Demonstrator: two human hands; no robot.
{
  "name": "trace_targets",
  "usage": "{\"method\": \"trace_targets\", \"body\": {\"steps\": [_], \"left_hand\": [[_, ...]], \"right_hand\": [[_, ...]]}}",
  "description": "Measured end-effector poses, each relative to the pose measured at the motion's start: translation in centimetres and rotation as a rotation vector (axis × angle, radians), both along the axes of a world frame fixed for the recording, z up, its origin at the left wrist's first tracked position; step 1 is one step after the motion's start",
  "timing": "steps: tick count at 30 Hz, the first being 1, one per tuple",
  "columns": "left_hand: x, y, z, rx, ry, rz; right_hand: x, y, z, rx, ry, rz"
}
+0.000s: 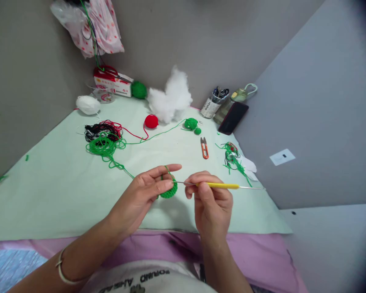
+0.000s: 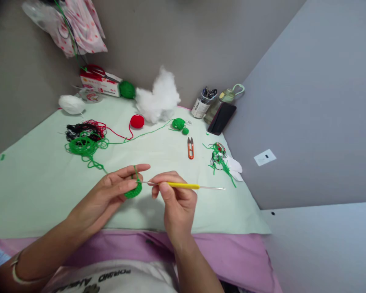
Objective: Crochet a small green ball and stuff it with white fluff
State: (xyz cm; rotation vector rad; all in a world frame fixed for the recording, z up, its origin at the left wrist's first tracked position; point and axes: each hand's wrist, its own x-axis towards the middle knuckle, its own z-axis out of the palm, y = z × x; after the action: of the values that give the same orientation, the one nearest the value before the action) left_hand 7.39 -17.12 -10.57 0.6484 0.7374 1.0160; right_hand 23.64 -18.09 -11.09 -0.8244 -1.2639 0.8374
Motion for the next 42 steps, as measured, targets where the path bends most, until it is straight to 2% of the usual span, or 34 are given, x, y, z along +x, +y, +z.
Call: {"method": "trace_targets", "body": {"steps": [4,7,11,15,22,27,32,38,42], "left_hand": [[-0.1,-0.3,0.1,0.109,0.102,-0.025],[-0.5,-0.2,0.0,0.141,0.153,-0.054],[-1.2,-0.1,-0.1,0.132,0.129,-0.073],[-1.3,-0.1,0.0,0.165,0.086,-0.084],[-1.3,0.0,0.1,0.211,0.169,-0.074],[-1.4,0.0,0.2,0.232,0.215,-0.067],[-1.5,0.0,0.4,0.272,0.298,-0.026],[-1.6,0.0,0.3,0.246,0.321,-0.045],[-1.6,0.1,0.1,0.231,0.310,-0.051]], "right_hand": [[-0.2,0.2,-0.3,-0.057,-0.017,0.040],[-0.1,0.4,-0.4,-0.146,0.089,0.077],[-0.2,0.8,0.0,-0.239,0.261,0.177],[-0.3,0.8,0.5,-0.280,0.296,0.209],[-0.2,0.8,0.6,-0.242,0.208,0.167],[0.2,0.7,0.6,-0.142,0.147,0.226],[0.6,0.2,0.4,-0.070,0.025,0.180],[0.2,0.5,0.4,-0.122,0.130,0.189],[0.1,0.6,0.4,-0.141,0.123,0.171]]}}
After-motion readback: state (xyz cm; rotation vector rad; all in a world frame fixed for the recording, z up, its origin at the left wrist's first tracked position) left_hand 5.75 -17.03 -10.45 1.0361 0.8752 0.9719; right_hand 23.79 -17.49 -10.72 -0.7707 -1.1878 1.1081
